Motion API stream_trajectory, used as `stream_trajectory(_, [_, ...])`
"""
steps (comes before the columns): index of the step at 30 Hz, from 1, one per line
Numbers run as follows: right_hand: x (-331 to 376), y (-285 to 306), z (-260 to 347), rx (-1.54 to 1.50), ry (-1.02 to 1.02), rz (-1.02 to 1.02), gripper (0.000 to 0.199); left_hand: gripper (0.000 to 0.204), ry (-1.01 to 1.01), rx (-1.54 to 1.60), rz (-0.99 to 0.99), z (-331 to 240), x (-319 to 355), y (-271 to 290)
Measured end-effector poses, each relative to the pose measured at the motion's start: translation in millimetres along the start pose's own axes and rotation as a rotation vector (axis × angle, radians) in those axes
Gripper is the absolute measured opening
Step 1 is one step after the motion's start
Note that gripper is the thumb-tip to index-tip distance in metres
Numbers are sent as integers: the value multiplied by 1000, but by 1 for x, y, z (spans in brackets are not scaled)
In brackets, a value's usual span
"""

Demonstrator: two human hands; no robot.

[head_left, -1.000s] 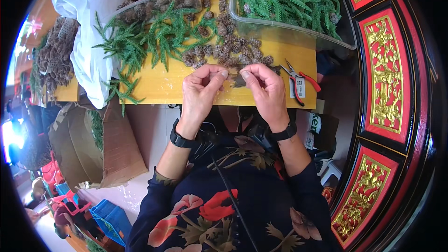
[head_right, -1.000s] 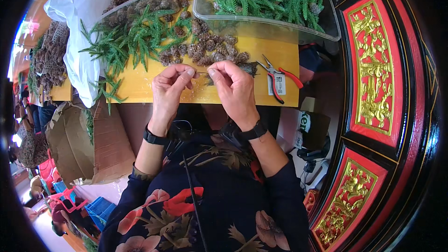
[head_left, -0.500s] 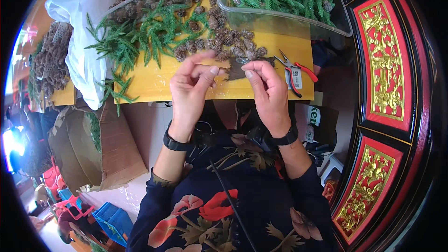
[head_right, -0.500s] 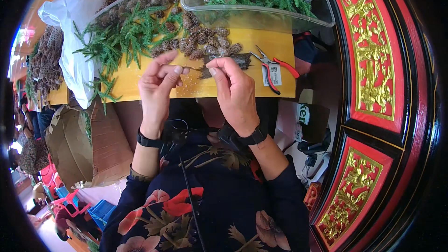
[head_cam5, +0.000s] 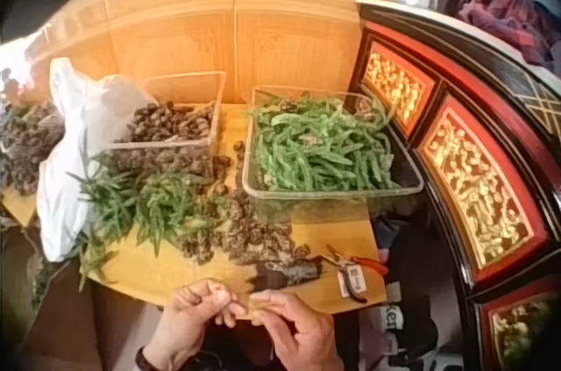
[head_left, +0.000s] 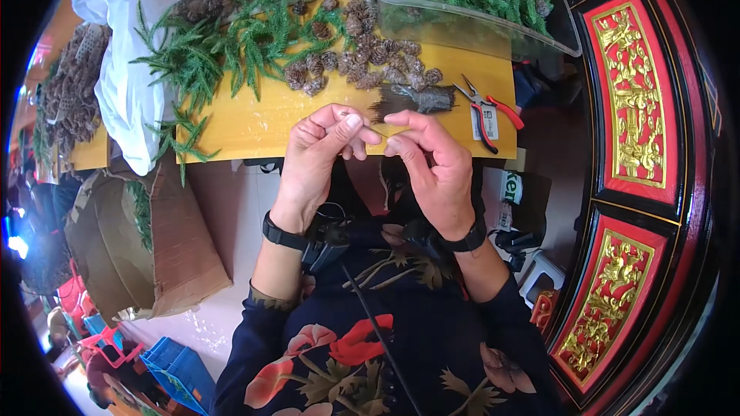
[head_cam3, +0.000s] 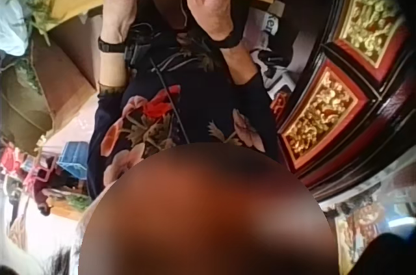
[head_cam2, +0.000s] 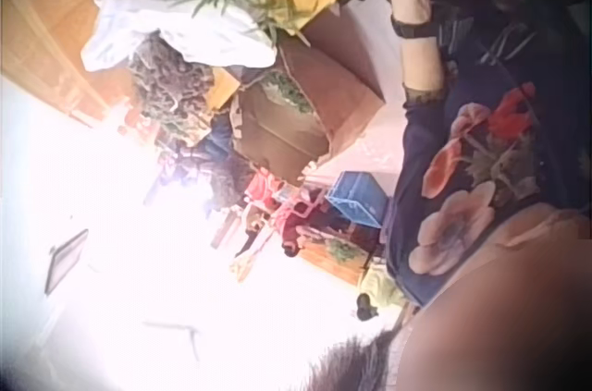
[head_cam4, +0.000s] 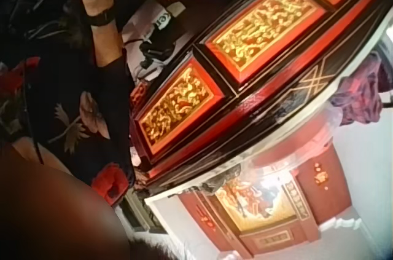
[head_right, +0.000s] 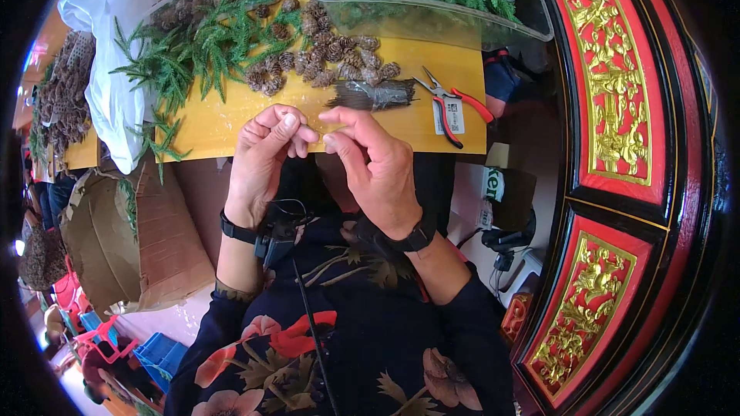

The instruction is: Trimming and assembling small green artificial plant sprigs onto brown branches.

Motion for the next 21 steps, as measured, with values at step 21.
stream_trajectory(21, [12, -73, -11, 94, -208, 220, 16, 10, -226, -16, -319, -25, 39, 71])
Point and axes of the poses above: each hand's wrist, its own x-axis away from the middle knuckle, its own y-axis out of the back of the hand, z = x × y, the point moved 10 cm from there along -x, towards the middle knuckle, and after that the axes turned 13 degrees about -x, right-handed, at the moved point
